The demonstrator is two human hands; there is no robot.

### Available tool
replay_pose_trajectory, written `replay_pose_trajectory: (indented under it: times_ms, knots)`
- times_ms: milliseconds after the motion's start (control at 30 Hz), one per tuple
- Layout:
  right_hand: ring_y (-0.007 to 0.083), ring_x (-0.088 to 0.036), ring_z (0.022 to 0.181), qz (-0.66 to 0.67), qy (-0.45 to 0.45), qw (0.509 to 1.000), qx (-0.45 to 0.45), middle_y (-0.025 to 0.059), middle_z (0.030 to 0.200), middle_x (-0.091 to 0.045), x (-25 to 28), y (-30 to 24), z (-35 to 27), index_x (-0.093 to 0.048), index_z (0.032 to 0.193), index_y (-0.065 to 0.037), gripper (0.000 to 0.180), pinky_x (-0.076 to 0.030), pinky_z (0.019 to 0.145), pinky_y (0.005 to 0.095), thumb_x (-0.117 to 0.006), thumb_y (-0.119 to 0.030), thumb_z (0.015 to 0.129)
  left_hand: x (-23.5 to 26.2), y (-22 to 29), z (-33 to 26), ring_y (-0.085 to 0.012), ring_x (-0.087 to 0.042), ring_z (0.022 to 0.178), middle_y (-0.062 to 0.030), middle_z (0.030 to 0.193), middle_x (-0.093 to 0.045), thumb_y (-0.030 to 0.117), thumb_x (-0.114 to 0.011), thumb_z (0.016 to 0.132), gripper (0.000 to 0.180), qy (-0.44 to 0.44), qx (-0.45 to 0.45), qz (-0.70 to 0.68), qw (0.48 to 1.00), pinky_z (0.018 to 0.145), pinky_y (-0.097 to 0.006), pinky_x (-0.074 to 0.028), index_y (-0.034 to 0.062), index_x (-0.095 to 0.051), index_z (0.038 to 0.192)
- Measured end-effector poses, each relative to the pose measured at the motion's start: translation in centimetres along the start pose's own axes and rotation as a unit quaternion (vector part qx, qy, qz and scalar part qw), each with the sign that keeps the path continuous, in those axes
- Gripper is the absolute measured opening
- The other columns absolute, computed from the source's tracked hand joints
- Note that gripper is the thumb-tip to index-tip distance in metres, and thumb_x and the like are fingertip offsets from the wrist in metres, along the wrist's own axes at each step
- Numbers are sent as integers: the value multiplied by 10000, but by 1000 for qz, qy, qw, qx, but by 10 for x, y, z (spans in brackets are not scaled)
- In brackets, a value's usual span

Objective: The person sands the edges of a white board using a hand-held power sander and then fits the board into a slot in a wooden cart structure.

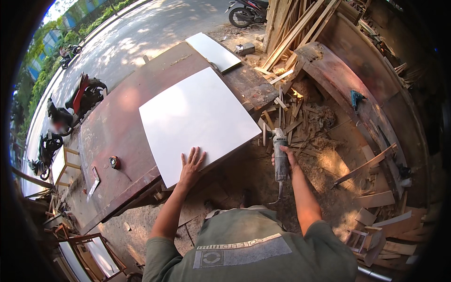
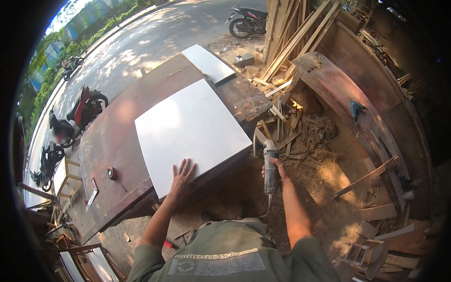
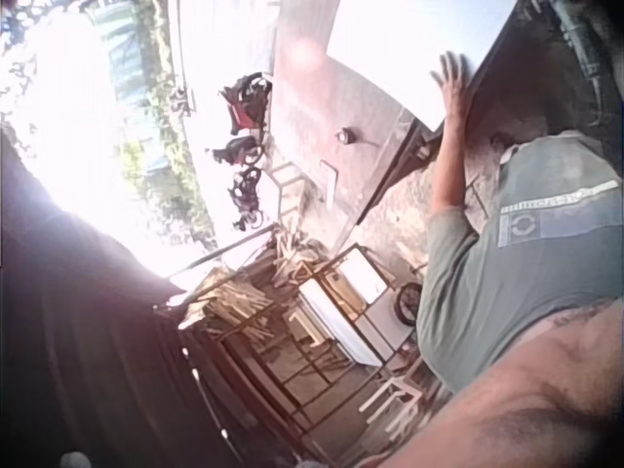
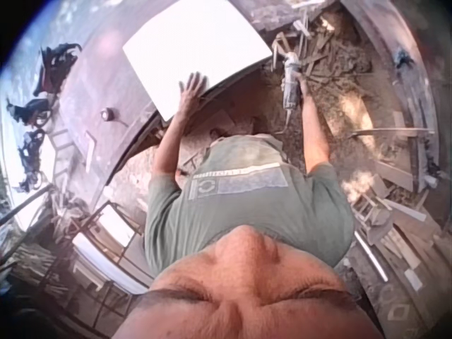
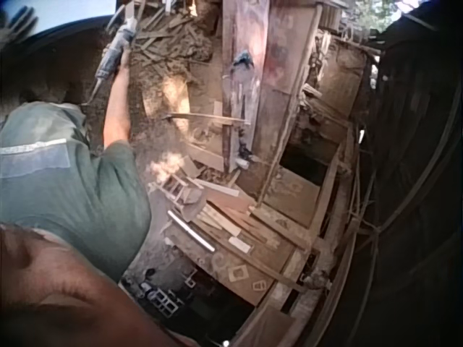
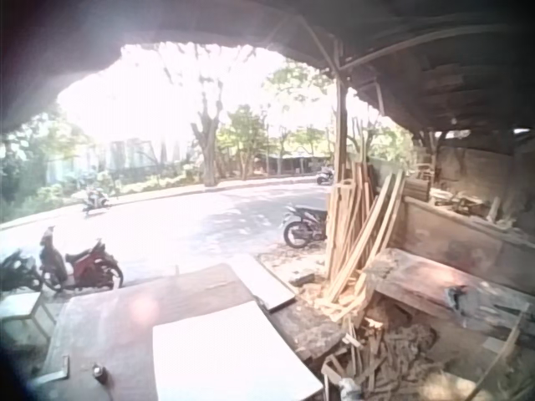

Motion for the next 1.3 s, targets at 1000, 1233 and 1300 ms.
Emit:
replay_pose_trajectory:
  times_ms: [1000,1233,1300]
  knots:
    - [255,-660,732,225,240,910,251,111,843,-637,58,73,-178,-548,1087,-53,502,-580,684,400,-715,-462,849,32,0,26,-419,-63,1556,-210,1674,-142,548,-802,750,1109,-192,-292,127,928,1209,-686,-131,184,-220,1621]
    - [252,-647,724,233,248,908,245,110,841,-635,59,83,-179,-549,1075,-52,500,-564,686,383,-712,-468,849,-1,-12,12,-433,-39,1557,-241,1672,-85,80,-648,826,946,-52,-299,69,950,1216,-676,-135,145,-151,1629]
    - [246,-644,721,238,255,906,242,108,836,-634,64,86,-182,-553,1080,-37,512,-561,689,373,-703,-472,856,26,6,-14,-437,-35,1557,-249,1670,-81,77,-625,845,915,-114,-269,52,955,1208,-687,-132,150,-157,1628]
Point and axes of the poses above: each hand's wrist, its own z-axis towards the middle knuckle, its own x-axis out of the back of the hand, y = z × x, the point moved 10 cm from there along z, towards the middle knuckle
